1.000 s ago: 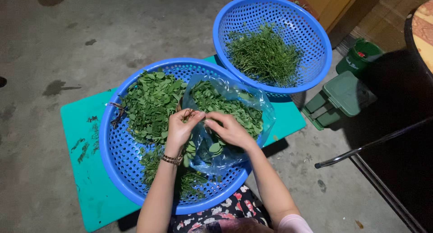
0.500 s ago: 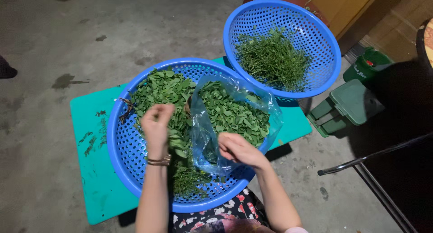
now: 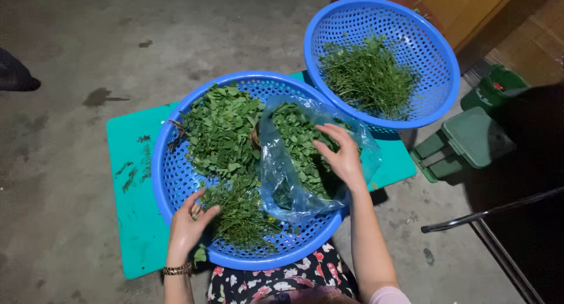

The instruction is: The person sorts leafy green vegetables by hand, picking leaves from stems and placing them into a plastic bag inside a blue basket. The person repeatedly handles bunches of greens, separating leaves and stems, and transfers the leaves into the bag.

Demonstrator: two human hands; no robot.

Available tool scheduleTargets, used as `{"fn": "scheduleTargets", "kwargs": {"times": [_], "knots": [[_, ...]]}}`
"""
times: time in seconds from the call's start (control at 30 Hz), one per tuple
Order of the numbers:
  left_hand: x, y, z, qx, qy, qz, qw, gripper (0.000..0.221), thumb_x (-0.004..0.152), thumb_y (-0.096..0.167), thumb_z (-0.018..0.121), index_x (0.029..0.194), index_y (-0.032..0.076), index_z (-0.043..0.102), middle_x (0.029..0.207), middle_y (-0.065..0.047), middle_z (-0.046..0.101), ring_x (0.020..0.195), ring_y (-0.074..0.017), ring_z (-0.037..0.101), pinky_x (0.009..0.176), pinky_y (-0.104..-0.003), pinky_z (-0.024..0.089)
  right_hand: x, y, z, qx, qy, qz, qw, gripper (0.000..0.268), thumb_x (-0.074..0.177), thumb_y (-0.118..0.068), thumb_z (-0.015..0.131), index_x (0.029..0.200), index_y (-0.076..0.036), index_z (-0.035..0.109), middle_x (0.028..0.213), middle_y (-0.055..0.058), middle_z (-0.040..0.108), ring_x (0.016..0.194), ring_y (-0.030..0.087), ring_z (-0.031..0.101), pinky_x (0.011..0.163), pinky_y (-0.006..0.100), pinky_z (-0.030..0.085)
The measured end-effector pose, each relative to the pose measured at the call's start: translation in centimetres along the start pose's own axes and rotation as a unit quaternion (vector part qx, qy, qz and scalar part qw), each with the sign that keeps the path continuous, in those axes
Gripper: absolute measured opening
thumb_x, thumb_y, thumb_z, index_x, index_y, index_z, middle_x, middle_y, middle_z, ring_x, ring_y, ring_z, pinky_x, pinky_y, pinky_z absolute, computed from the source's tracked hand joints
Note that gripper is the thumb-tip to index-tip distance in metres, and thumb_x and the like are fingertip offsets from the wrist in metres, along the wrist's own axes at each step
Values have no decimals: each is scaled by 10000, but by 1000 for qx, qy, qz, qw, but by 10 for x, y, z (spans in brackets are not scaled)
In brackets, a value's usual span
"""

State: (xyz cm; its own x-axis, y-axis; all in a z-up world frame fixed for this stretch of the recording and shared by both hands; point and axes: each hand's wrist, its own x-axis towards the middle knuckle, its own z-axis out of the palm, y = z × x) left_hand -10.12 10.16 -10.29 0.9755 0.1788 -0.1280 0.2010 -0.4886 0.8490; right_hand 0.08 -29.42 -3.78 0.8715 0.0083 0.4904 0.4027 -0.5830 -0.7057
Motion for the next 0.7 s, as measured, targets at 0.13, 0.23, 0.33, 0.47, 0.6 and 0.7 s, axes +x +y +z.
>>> {"fn": "scheduleTargets", "kwargs": {"times": [0.13, 0.23, 0.33, 0.47, 0.6, 0.7], "knots": [[-3, -4, 0, -97, 0, 42, 994, 484, 880, 196, 776, 1321, 51, 640, 738, 65, 438, 684, -58, 414, 596, -229, 348, -3, -4, 1, 84, -6, 283, 956, 291, 996, -239, 689, 1225, -75, 760, 1210, 244, 754, 1151, 378, 681, 1010, 443, 505], [7, 16, 3, -190, -32, 75, 978, 367, 978, 205, 649, 1301, 31, 635, 779, 98, 497, 704, -29, 426, 603, -204, 348, -9, -14, -3, -17, -40, 148, 988, 481, 850, -94, 714, 1330, -89, 687, 1324, 247, 636, 1226, 422, 588, 1041, 460, 459], [21, 42, 10, -299, -82, 13, 951, 387, 1061, 272, 511, 1326, 21, 639, 743, 75, 421, 646, -60, 349, 548, -226, 280, -14, -24, -3, -71, -74, 34, 994, 653, 743, -15, 757, 1376, -109, 626, 1392, 217, 566, 1265, 410, 551, 1056, 447, 443], [37, 74, 17, -461, -141, 35, 876, 435, 1125, 280, 423, 1367, -39, 594, 842, 32, 477, 768, -81, 413, 684, -224, 366, -14, -37, -7, -69, -80, 49, 993, 644, 707, -45, 800, 1329, -91, 641, 1360, 211, 583, 1220, 409, 574, 1024, 442, 458], [36, 93, 22, -515, -169, 38, 840, 405, 1108, 211, 429, 1416, -21, 552, 906, 12, 500, 825, -91, 437, 740, -228, 382, -18, -59, -5, -54, -30, 19, 998, 379, 823, -104, 780, 1189, -44, 703, 1244, 161, 689, 1159, 339, 666, 1004, 400, 520], [34, 101, 28, -524, -162, 15, 836, 403, 1069, 188, 438, 1416, 3, 528, 935, 19, 535, 838, -84, 469, 733, -234, 406, -26, -85, 10, 28, -30, -19, 999, 206, 890, -133, 762, 1075, -43, 751, 1166, 123, 750, 1122, 271, 722, 1003, 373, 544]]}}
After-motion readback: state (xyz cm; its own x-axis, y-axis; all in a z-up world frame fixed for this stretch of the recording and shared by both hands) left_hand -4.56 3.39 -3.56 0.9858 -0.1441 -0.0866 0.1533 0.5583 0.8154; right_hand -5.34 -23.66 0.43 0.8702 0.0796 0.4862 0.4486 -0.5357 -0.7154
